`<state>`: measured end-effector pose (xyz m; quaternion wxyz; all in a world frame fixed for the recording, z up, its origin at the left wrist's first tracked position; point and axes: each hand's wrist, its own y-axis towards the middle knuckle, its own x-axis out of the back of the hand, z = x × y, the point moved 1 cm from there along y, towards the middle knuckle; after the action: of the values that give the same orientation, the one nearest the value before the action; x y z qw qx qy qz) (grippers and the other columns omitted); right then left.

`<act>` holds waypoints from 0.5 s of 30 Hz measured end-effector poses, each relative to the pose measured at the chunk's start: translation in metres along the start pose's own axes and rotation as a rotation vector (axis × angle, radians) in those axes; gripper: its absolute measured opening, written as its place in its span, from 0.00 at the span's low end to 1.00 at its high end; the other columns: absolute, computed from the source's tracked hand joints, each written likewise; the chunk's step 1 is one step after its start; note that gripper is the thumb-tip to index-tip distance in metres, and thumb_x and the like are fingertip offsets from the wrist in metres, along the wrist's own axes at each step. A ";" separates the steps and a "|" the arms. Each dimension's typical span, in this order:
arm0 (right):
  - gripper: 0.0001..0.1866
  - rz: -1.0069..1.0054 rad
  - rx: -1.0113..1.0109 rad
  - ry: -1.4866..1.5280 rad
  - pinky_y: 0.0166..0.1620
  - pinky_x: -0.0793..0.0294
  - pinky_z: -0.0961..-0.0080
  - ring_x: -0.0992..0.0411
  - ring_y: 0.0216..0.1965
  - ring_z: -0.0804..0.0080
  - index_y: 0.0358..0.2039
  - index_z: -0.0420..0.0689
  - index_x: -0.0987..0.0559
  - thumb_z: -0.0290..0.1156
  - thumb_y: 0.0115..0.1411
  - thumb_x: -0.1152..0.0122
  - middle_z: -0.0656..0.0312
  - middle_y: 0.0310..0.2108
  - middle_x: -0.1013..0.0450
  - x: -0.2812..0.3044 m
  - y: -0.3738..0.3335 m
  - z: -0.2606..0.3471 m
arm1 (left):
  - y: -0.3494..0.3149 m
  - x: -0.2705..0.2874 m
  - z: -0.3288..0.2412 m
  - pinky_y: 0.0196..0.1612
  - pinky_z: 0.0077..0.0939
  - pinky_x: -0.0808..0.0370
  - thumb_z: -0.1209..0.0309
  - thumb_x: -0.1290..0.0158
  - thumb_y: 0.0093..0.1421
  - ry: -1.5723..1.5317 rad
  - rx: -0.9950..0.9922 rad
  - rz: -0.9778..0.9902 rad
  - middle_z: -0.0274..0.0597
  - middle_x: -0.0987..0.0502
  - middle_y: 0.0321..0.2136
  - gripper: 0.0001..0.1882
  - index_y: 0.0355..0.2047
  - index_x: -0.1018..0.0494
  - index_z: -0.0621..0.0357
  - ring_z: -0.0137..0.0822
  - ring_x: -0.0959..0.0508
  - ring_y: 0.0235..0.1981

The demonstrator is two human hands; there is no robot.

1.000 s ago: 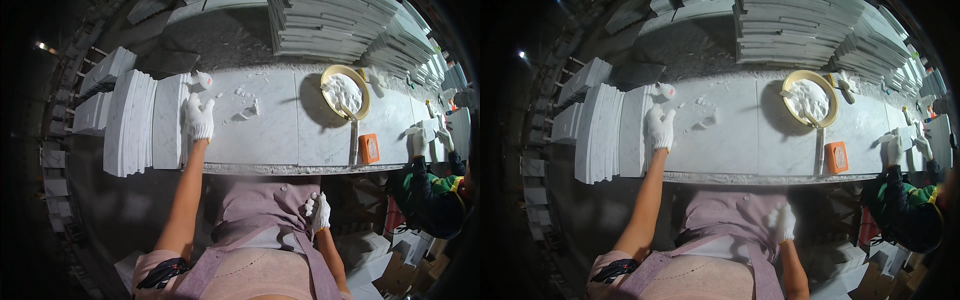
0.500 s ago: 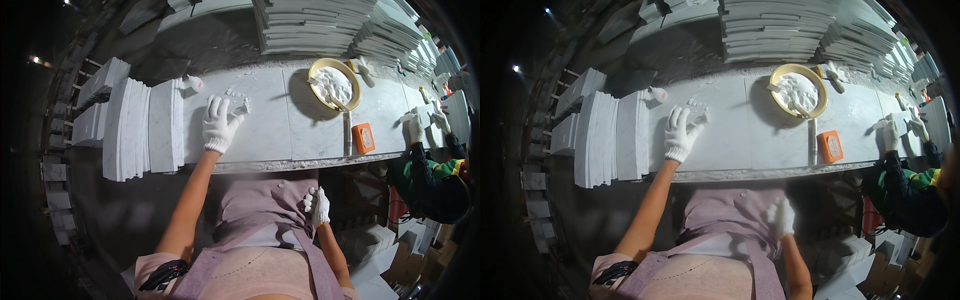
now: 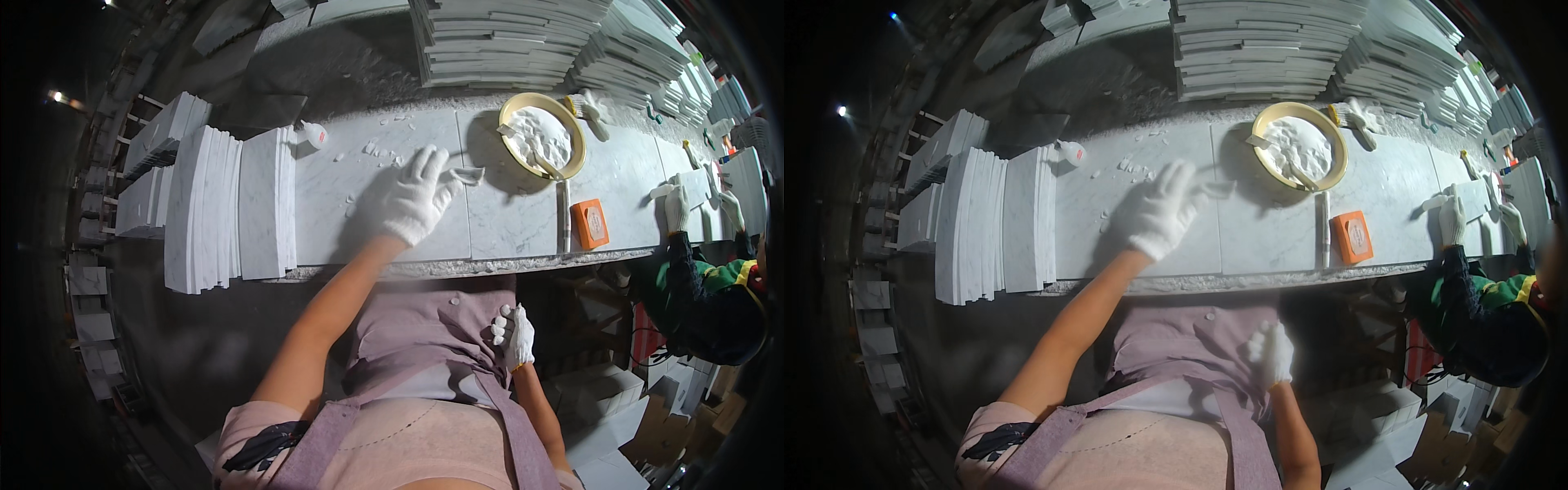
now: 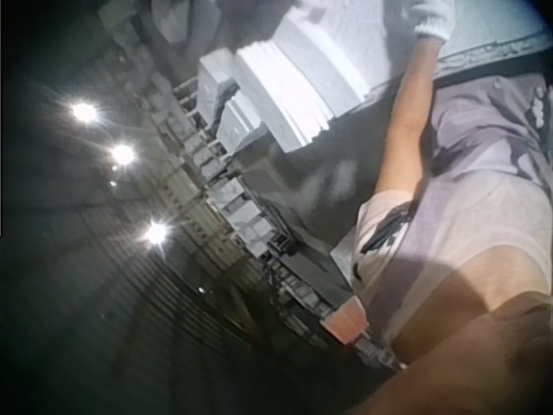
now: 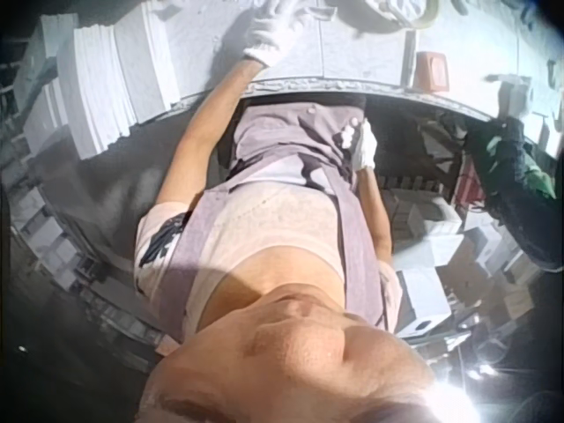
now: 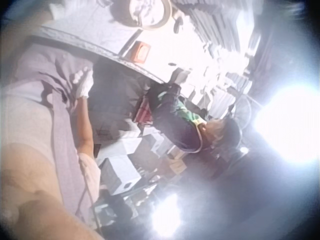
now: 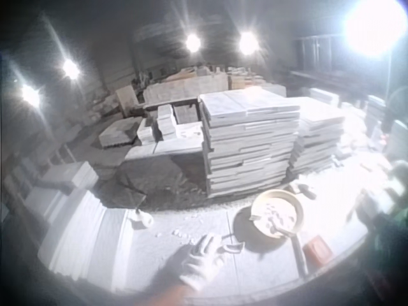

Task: The person applies a small amount of liquid to a white stone tile, spreads it with a metal scraper, and then wipes the surface with a cloth. They repeat this process on multiple tiles, stacking the finished tiles to the side.

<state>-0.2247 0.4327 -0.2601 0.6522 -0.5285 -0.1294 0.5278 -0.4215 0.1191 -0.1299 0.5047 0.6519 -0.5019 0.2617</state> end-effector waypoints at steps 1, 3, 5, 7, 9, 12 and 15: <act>0.23 -0.007 0.004 -0.002 0.22 0.27 0.77 0.25 0.21 0.74 0.42 0.48 0.19 0.56 0.75 0.48 0.64 0.27 0.21 -0.001 -0.001 0.000 | -0.011 0.001 -0.003 0.52 0.42 0.22 0.58 0.39 0.65 -0.026 0.005 0.115 0.43 0.24 0.57 0.20 0.54 0.23 0.51 0.50 0.20 0.48; 0.23 -0.027 -0.010 0.034 0.22 0.28 0.76 0.26 0.21 0.74 0.42 0.48 0.19 0.56 0.75 0.48 0.65 0.26 0.22 -0.003 -0.004 0.000 | -0.041 0.005 -0.002 0.62 0.43 0.26 0.57 0.38 0.65 -0.193 -0.055 0.185 0.49 0.26 0.62 0.25 0.59 0.24 0.55 0.51 0.24 0.59; 0.23 -0.042 -0.015 0.008 0.21 0.28 0.77 0.26 0.20 0.74 0.42 0.48 0.19 0.55 0.75 0.48 0.65 0.26 0.22 -0.005 -0.005 0.001 | -0.069 0.012 0.011 0.63 0.44 0.27 0.58 0.39 0.65 -0.219 -0.166 0.117 0.48 0.25 0.61 0.25 0.59 0.23 0.55 0.51 0.25 0.62; 0.23 -0.027 -0.037 0.031 0.21 0.28 0.77 0.26 0.20 0.74 0.42 0.48 0.19 0.55 0.75 0.48 0.65 0.26 0.22 -0.006 -0.005 0.003 | -0.083 0.015 0.033 0.64 0.45 0.27 0.59 0.39 0.65 -0.219 -0.254 0.063 0.48 0.25 0.61 0.24 0.58 0.23 0.55 0.49 0.26 0.64; 0.23 -0.050 -0.057 -0.017 0.21 0.27 0.76 0.26 0.20 0.74 0.41 0.48 0.19 0.56 0.75 0.49 0.65 0.26 0.22 -0.006 -0.002 0.005 | -0.088 0.019 0.055 0.64 0.47 0.27 0.60 0.39 0.65 -0.196 -0.284 0.050 0.47 0.24 0.60 0.23 0.58 0.23 0.54 0.48 0.26 0.64; 0.23 -0.037 -0.086 0.011 0.21 0.27 0.76 0.26 0.20 0.73 0.41 0.49 0.20 0.56 0.75 0.49 0.64 0.26 0.23 -0.003 0.005 0.007 | -0.068 0.011 0.078 0.63 0.45 0.26 0.61 0.37 0.61 -0.021 -0.371 0.102 0.43 0.23 0.60 0.24 0.57 0.22 0.51 0.48 0.26 0.64; 0.23 -0.064 -0.086 0.027 0.20 0.28 0.75 0.26 0.20 0.73 0.41 0.49 0.20 0.56 0.75 0.48 0.64 0.26 0.23 0.001 0.011 0.004 | -0.023 -0.005 0.092 0.66 0.44 0.29 0.59 0.36 0.60 0.026 -0.416 0.041 0.41 0.25 0.62 0.25 0.57 0.22 0.49 0.47 0.29 0.67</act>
<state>-0.2333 0.4348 -0.2673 0.6471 -0.5586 -0.1600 0.4935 -0.4177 0.0359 -0.1759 0.6295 0.5199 -0.5515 0.1711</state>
